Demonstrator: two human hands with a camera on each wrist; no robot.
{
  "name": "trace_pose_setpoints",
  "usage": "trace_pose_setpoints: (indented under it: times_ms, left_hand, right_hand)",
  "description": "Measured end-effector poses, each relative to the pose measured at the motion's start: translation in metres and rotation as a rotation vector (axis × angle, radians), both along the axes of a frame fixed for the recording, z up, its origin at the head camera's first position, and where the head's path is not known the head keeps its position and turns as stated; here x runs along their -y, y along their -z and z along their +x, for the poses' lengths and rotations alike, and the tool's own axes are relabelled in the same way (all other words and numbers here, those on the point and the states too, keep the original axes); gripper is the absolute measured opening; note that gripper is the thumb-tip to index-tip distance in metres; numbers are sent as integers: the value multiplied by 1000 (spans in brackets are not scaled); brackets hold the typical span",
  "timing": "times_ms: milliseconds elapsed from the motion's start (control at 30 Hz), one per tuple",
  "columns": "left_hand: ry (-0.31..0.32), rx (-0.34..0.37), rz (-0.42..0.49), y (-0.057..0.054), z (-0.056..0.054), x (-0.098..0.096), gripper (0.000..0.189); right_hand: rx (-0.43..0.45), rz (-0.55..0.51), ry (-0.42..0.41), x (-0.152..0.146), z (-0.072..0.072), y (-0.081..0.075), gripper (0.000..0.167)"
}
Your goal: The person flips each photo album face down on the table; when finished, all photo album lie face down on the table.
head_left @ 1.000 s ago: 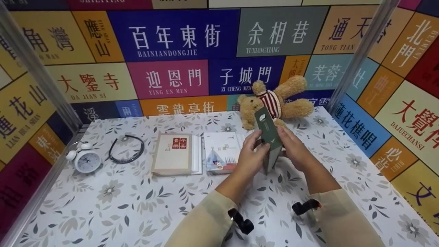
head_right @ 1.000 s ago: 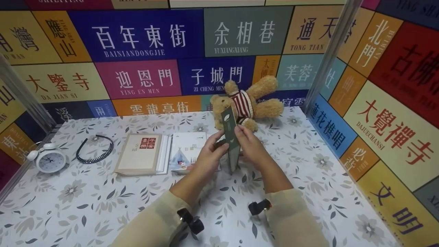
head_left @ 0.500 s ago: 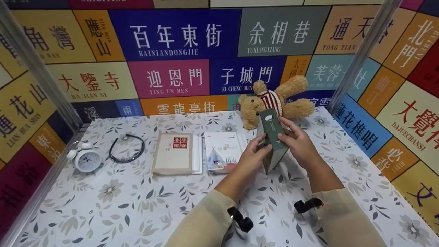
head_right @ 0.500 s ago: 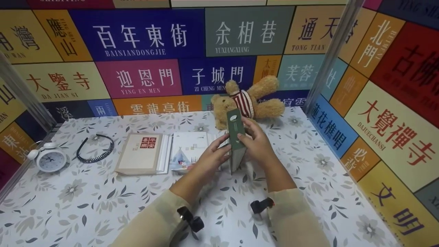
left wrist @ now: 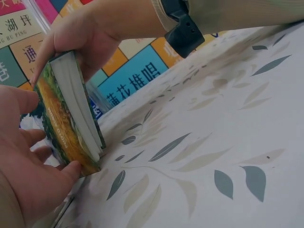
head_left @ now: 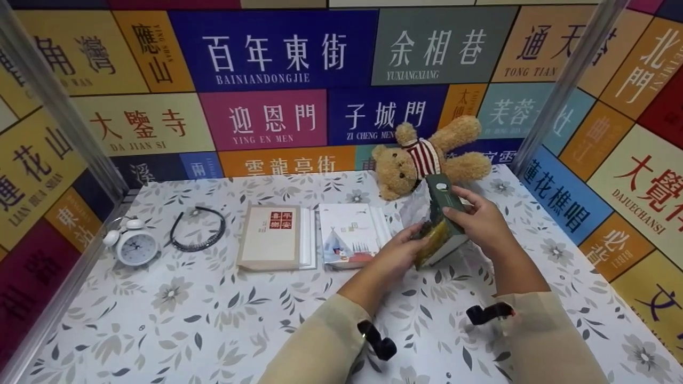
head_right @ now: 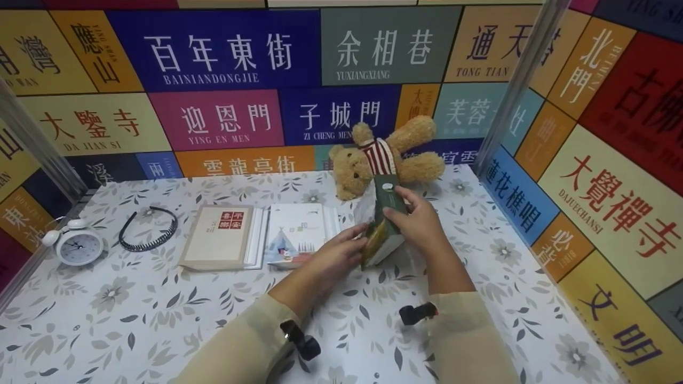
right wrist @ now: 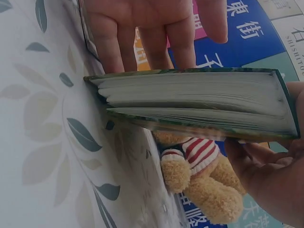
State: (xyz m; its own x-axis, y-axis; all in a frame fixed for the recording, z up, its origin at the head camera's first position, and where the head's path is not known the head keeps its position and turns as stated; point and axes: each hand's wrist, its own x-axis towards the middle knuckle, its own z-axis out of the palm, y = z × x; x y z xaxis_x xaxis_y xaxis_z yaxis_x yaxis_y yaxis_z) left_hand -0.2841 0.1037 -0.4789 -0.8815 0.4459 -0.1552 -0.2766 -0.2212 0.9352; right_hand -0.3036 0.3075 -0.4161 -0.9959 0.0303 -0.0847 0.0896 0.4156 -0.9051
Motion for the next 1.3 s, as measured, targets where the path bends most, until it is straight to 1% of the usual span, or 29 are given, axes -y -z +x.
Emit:
trace_pose_setpoints:
  times_ms: [133, 233, 367, 567, 633, 767, 933, 1033, 1100, 1200, 1300]
  left_hand:
    - [-34, 33, -19, 0, 1, -1, 68]
    - [-59, 46, -50, 1, 2, -1, 68]
    - [-82, 48, -85, 2, 2, 0, 68]
    - [-111, 6, -119, 2, 0, 0, 67]
    - [-124, -8, -117, 2, 0, 0, 67]
    - [-148, -7, -102, 2, -1, 0, 69]
    - [-160, 14, -82, 0, -1, 0, 68]
    - [-177, 30, -62, -2, -2, 2, 68]
    - [-194, 34, -43, -5, -3, 4, 67]
    - [-212, 1, -61, -10, -6, 10, 68]
    - [-223, -39, -82, -14, -11, 19, 67]
  right_hand:
    - [33, 90, 12, -10, -4, 7, 73]
    - [52, 118, -1, -17, -7, 14, 73]
    - [89, 119, -21, -27, -11, 25, 77]
    - [152, 129, -15, -37, -17, 40, 86]
    - [168, 141, -10, -40, -18, 44, 87]
    - [176, 161, -21, -44, -20, 49, 87]
    - [189, 111, -20, -43, -22, 52, 85]
    - [169, 104, 7, -39, -22, 50, 82]
    - [125, 112, 42, -33, -22, 47, 78]
    - [43, 102, 93, -18, -19, 40, 70]
    - [-33, 69, 103, 1, -16, 32, 64]
